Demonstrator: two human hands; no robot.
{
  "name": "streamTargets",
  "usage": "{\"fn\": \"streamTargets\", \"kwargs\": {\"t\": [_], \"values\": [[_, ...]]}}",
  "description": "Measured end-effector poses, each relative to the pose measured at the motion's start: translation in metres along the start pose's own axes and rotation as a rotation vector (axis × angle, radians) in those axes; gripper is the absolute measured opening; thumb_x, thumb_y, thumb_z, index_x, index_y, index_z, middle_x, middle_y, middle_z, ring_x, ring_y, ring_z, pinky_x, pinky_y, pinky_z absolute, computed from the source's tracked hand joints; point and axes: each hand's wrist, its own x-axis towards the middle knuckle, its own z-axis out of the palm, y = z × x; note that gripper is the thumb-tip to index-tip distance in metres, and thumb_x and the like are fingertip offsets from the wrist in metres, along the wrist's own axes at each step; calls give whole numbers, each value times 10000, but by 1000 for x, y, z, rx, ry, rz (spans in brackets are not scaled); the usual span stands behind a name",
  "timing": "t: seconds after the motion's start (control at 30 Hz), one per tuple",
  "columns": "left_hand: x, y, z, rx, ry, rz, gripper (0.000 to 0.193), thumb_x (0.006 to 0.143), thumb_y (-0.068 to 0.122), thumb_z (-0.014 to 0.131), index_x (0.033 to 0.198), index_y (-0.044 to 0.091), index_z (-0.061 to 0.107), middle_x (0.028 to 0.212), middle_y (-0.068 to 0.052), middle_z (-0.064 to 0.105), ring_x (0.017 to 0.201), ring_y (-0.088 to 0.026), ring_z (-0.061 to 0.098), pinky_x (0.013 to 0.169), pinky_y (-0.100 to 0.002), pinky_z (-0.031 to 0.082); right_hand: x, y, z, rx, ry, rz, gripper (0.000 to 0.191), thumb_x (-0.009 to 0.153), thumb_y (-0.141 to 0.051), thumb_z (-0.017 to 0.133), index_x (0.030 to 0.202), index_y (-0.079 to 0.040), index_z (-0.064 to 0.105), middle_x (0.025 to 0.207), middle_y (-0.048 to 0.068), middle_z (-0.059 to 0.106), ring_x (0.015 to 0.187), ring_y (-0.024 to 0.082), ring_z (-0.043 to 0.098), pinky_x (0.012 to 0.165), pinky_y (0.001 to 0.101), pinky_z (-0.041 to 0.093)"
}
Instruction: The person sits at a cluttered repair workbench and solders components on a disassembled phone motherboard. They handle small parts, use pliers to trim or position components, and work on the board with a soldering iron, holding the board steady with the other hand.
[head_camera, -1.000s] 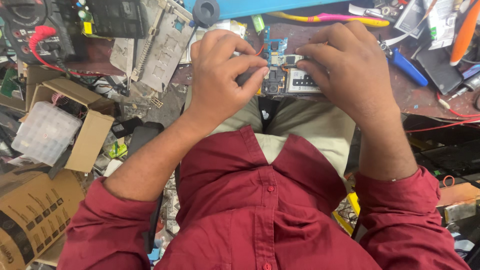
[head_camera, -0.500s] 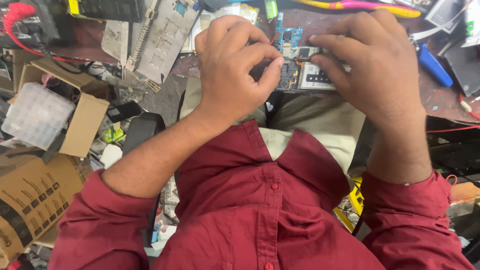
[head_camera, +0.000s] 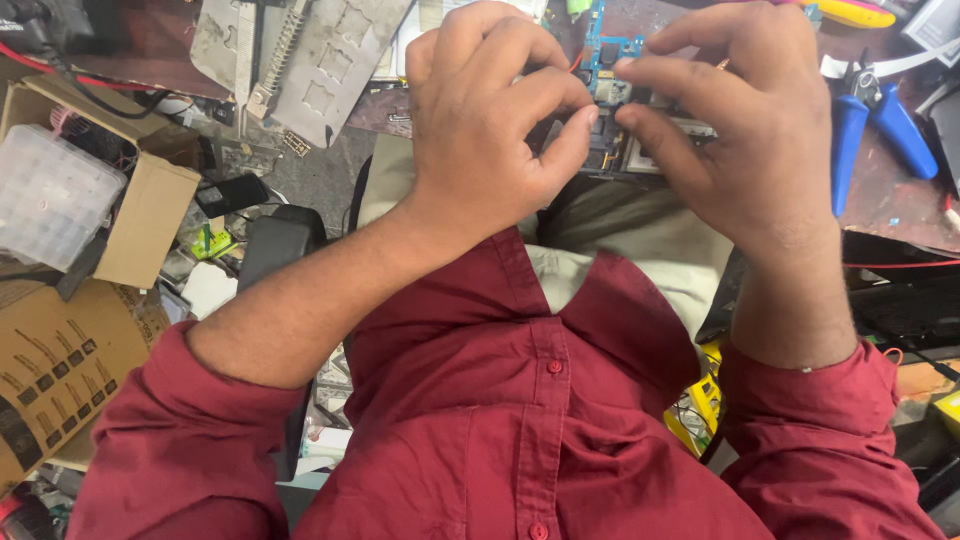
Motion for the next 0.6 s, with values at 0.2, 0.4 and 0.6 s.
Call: {"fn": "streamTargets", "kwargs": {"t": [0.2,0.4,0.6], "values": [[-2,-3,-1,-1,0,17,98,883,224,801,933,193,723,1122,59,607,1206,-206,519,972,-423,333,5,-4,5,-66,-16,-31,281,945,-73,832,1203,-124,733,1288,25,607,1070,239,521,940,355,447],[-3,-4,0,-2,2,24,87,887,221,801,921,202,723,1115,69,609,1192,-199,522,968,-421,330,4,-4,8,-61,-12,-38,260,943,-76,826,1176,-121,720,1310,26,595,1113,244,529,953,355,453],[-1,-3,-5,-18,-10,38,116,891,260,817,959,211,737,1129,58,601,1206,-203,514,1002,-438,327,2,-1,11,-81,-13,-46,222,948,-70,817,1134,-124,707,1301,19,591,1098,244,522,966,356,453]]}}
